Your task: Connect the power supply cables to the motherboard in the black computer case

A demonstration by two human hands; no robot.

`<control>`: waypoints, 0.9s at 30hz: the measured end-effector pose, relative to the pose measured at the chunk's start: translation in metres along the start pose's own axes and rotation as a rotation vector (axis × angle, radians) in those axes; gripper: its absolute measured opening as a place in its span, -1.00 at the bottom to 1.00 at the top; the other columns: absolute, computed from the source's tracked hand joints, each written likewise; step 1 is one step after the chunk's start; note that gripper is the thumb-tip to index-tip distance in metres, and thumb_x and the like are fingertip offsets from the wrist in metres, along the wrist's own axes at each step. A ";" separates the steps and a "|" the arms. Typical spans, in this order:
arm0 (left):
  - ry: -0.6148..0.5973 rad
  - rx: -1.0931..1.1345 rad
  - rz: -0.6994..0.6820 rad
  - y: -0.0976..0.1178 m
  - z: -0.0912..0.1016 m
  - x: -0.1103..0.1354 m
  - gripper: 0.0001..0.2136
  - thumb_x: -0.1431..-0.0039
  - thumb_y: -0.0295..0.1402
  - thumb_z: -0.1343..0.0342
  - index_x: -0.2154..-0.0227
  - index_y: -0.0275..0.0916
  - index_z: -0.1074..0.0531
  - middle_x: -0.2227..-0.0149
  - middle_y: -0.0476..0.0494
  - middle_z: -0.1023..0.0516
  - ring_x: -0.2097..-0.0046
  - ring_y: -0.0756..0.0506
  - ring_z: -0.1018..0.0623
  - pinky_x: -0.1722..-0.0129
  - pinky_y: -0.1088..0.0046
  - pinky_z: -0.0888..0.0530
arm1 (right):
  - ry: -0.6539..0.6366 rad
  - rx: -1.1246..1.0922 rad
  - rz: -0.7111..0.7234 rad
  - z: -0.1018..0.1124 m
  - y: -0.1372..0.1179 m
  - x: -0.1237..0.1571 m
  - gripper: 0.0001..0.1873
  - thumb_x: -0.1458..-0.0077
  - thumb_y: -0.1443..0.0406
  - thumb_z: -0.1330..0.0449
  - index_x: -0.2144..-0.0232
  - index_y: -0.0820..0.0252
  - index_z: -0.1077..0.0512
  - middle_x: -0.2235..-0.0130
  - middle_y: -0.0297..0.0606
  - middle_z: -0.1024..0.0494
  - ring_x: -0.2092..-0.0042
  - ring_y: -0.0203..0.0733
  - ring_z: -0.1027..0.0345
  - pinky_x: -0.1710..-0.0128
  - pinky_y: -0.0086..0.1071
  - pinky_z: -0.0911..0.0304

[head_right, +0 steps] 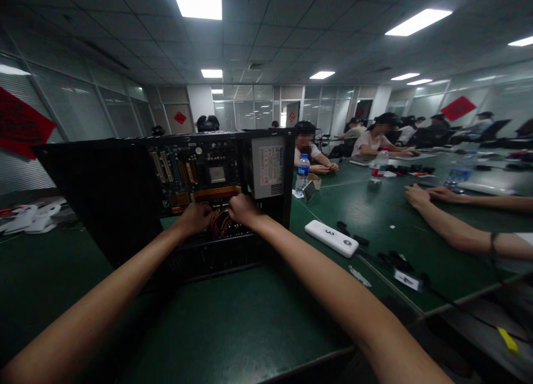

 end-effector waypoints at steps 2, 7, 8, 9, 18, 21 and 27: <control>-0.004 -0.003 -0.001 0.003 0.001 0.001 -0.64 -0.29 -0.25 0.08 0.41 -0.29 -0.57 0.41 -0.20 -0.62 0.38 -0.07 -0.54 0.41 0.47 -0.29 | 0.024 0.019 0.013 0.000 0.000 0.000 -0.69 -0.24 0.28 -0.08 0.16 0.29 -0.59 0.15 0.01 -0.62 0.10 -0.05 -0.50 0.15 -0.37 -0.31; -0.018 -0.006 0.015 0.007 0.004 0.003 -0.67 -0.29 -0.28 0.08 0.36 -0.27 -0.57 0.36 -0.20 -0.62 0.33 -0.10 -0.55 0.36 0.46 -0.34 | 0.020 0.052 0.024 0.002 -0.001 0.001 -0.71 -0.21 0.34 -0.08 0.21 0.33 -0.60 0.18 0.05 -0.61 0.13 -0.02 -0.52 0.17 -0.35 -0.32; -0.020 -0.008 0.018 0.007 0.004 0.003 -0.67 -0.29 -0.28 0.09 0.35 -0.27 -0.57 0.34 -0.21 -0.62 0.32 -0.10 -0.56 0.35 0.45 -0.35 | 0.017 0.058 0.031 0.003 -0.001 0.001 -0.71 -0.20 0.35 -0.08 0.22 0.34 -0.59 0.18 0.07 -0.61 0.14 -0.01 -0.52 0.18 -0.35 -0.33; -0.022 -0.011 0.022 0.008 0.004 0.003 -0.67 -0.29 -0.27 0.09 0.35 -0.27 -0.57 0.33 -0.22 -0.62 0.31 -0.11 -0.56 0.34 0.45 -0.36 | 0.014 0.064 0.038 0.003 -0.001 0.001 -0.71 -0.19 0.36 -0.07 0.22 0.34 -0.59 0.19 0.08 -0.61 0.14 0.00 -0.52 0.18 -0.35 -0.33; -0.035 -0.048 0.094 0.012 0.007 0.005 -0.65 -0.29 -0.20 0.11 0.28 -0.23 -0.57 0.25 -0.28 -0.62 0.24 -0.19 -0.59 0.33 0.40 -0.39 | 0.017 0.096 0.052 0.006 -0.002 0.002 -0.72 -0.15 0.41 -0.08 0.22 0.37 -0.59 0.19 0.13 -0.60 0.15 0.04 -0.53 0.19 -0.32 -0.35; -0.038 -0.056 0.109 0.013 0.007 0.007 -0.64 -0.28 -0.19 0.10 0.27 -0.21 -0.58 0.25 -0.27 -0.62 0.24 -0.18 -0.59 0.33 0.41 -0.39 | 0.009 0.094 0.054 0.008 -0.002 0.003 -0.71 -0.17 0.39 -0.08 0.21 0.38 -0.59 0.19 0.13 -0.60 0.13 0.04 -0.53 0.17 -0.32 -0.35; 0.004 -0.056 0.100 0.013 0.019 0.013 -0.69 -0.27 -0.21 0.06 0.30 -0.20 -0.58 0.28 -0.24 -0.63 0.23 -0.17 -0.60 0.33 0.43 -0.37 | -0.006 0.108 0.082 0.019 -0.006 0.010 -0.69 -0.24 0.36 -0.04 0.21 0.38 -0.57 0.17 0.11 -0.59 0.12 0.00 -0.52 0.15 -0.32 -0.33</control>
Point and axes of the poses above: each hand's wrist, its own x-axis away from the middle knuckle, its own z-axis out of the back of the hand, y = z × x, the point moved 3 cm from there along -x, towards the middle knuckle
